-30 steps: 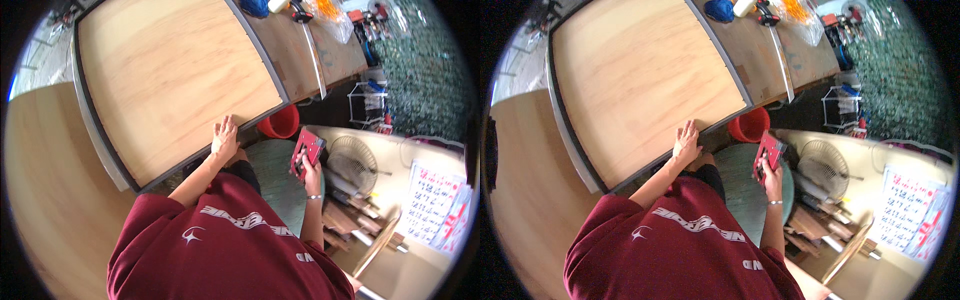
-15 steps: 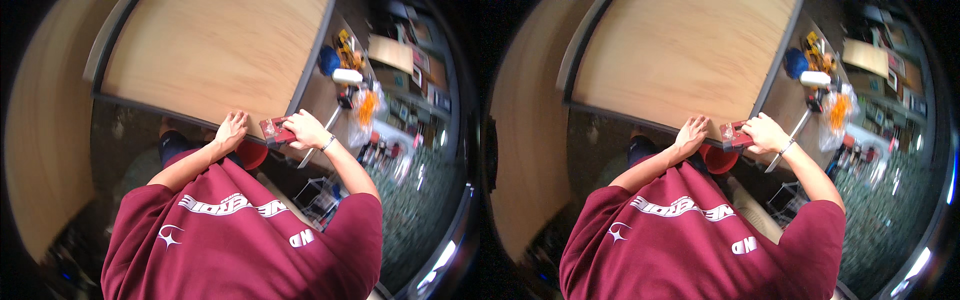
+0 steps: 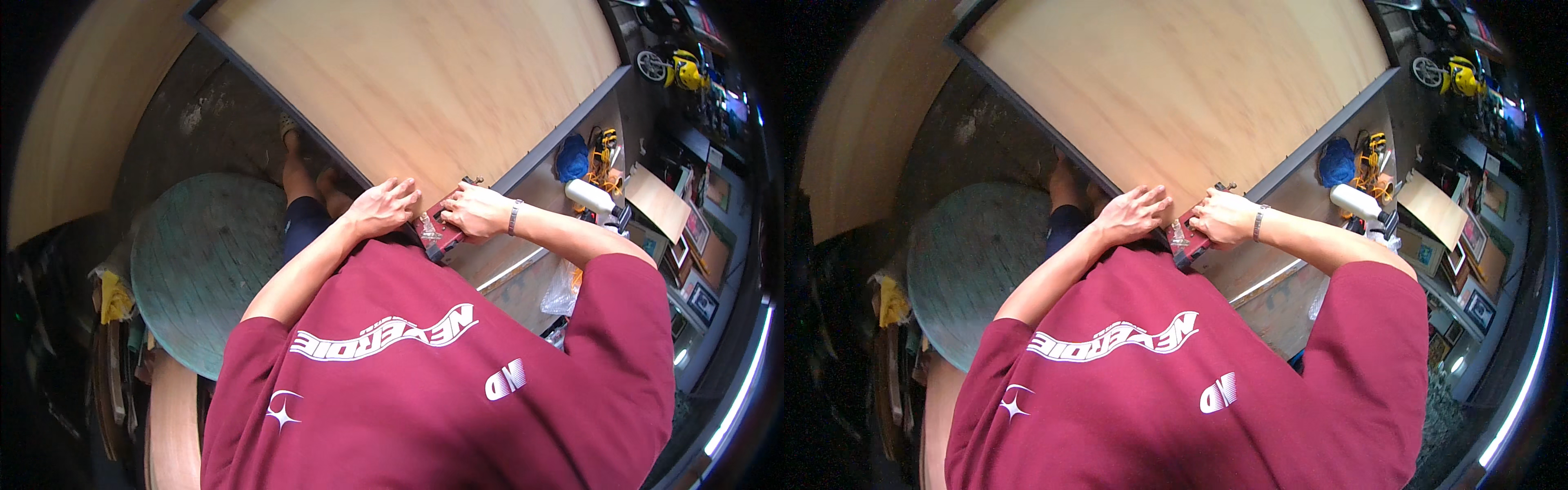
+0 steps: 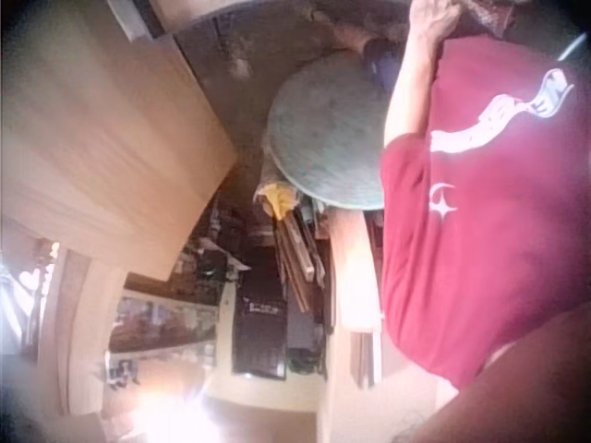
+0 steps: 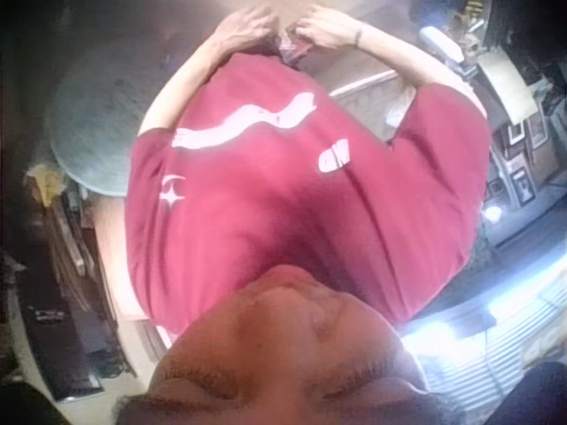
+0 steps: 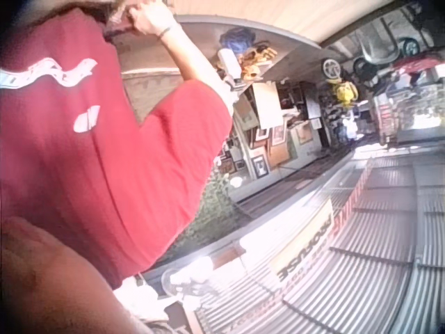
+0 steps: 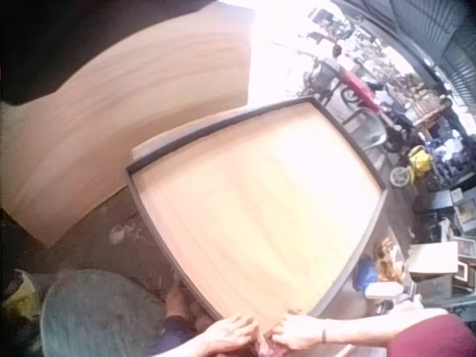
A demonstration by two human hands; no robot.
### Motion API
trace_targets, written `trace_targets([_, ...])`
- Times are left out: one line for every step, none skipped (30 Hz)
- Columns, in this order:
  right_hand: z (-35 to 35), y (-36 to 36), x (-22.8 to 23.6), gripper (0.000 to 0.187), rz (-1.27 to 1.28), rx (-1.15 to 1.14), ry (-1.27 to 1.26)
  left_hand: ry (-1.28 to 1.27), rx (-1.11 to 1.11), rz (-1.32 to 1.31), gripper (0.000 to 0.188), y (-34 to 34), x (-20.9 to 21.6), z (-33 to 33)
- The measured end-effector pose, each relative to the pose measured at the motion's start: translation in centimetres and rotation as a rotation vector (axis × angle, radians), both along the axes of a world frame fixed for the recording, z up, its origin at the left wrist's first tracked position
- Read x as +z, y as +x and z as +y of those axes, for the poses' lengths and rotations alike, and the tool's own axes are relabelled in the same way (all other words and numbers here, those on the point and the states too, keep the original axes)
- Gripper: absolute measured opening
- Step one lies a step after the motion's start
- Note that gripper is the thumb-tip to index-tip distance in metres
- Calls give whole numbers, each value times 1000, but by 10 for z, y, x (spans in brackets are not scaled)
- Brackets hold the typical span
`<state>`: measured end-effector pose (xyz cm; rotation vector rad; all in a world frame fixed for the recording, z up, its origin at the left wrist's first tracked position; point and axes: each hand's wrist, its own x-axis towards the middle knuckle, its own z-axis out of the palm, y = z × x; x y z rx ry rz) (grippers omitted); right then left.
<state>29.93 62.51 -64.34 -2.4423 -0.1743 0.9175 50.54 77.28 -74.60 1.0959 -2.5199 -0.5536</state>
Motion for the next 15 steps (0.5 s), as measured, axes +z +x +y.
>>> trace_targets([-1, 3, -1, 28, 21, 5, 1, 5, 3, 7, 22, -1, -1, -1])
trace_targets([-2, 6, -2, 28, 41, 8, 1, 10, 4, 15, 21, -2, -2, -2])
trace_targets([-5, 7, -2, 28, 48, 25, 2, 15, 3, 23, 21, -2, -3, -2])
trace_targets([-7, 10, -2, 28, 54, 37, 4, 5, 7, 26, 20, -1, -2, -3])
trace_targets([-9, 13, -2, 28, 61, 48, 5, 2, 9, 18, 20, -1, -2, -2])
trace_targets([-8, 15, -1, 27, 83, 46, 9, 0, 10, 10, 20, -1, -1, -1])
trace_targets([-8, 17, -1, 26, 90, 55, 10, -2, 14, 0, 19, -1, -2, 0])
trace_targets([-7, 18, 0, 25, 97, 61, 11, 13, 23, 2, 19, -2, -3, 0])
trace_targets([-7, 19, -1, 25, 105, 65, 12, 29, 31, 5, 18, -2, -3, 1])
trace_targets([-7, 18, -2, 23, 87, 57, 16, 41, 33, 13, 18, -3, -4, 2])
trace_targets([-7, 17, -4, 22, 69, 46, 20, 35, 34, 15, 18, -2, -5, 2])
trace_targets([-6, 16, -5, 21, 51, 35, 24, 29, 34, 17, 18, -1, -6, 3])
trace_targets([-6, 19, -4, 20, 68, 53, 16, 22, 34, 20, 18, -1, -4, 3])
trace_targets([-7, 23, -2, 20, 86, 71, 8, 16, 20, 11, 19, 0, -3, 2])
trace_targets([-8, 26, -1, 20, 102, 90, 0, 10, 6, 2, 20, 0, -1, 0])
